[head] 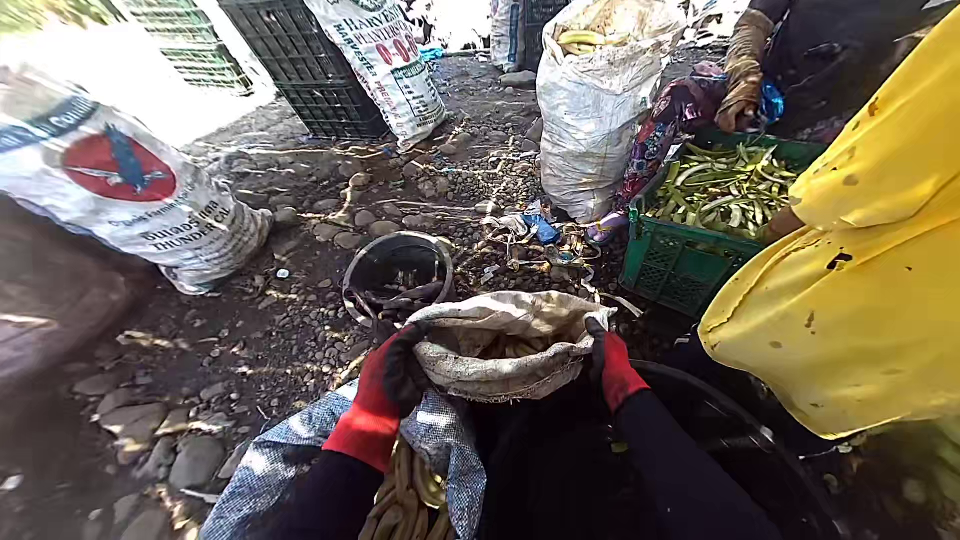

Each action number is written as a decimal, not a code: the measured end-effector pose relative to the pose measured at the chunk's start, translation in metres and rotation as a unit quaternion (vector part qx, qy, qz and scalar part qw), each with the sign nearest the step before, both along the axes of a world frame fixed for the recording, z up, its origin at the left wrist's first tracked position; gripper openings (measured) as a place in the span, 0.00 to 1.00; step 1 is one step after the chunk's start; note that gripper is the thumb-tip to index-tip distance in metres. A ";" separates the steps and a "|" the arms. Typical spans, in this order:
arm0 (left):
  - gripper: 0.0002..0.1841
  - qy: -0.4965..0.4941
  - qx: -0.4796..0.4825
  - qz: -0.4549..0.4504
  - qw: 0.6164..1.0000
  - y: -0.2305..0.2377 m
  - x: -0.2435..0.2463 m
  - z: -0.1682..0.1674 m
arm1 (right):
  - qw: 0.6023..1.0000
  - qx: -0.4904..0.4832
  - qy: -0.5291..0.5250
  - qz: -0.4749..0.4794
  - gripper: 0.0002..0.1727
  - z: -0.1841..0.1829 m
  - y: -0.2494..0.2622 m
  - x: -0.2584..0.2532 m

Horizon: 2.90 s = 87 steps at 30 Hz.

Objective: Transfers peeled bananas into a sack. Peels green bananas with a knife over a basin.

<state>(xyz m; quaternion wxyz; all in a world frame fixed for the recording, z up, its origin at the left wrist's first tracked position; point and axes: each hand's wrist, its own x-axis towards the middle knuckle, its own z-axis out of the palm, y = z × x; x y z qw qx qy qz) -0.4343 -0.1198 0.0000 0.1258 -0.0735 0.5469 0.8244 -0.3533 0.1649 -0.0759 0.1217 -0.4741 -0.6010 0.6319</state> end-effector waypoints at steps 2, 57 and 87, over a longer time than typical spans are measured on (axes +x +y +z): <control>0.10 0.042 -0.001 0.024 0.999 -0.009 -0.025 0.006 | 0.998 0.024 0.047 0.018 0.26 0.031 -0.001 -0.016; 0.32 0.212 -0.585 -0.262 0.737 0.113 0.081 0.055 | 0.798 0.128 -0.333 0.487 0.29 -0.083 -0.027 0.316; 0.30 0.278 -0.418 -0.480 0.720 0.069 0.372 -0.038 | 0.895 -0.171 0.341 -0.231 0.17 0.006 -0.019 0.368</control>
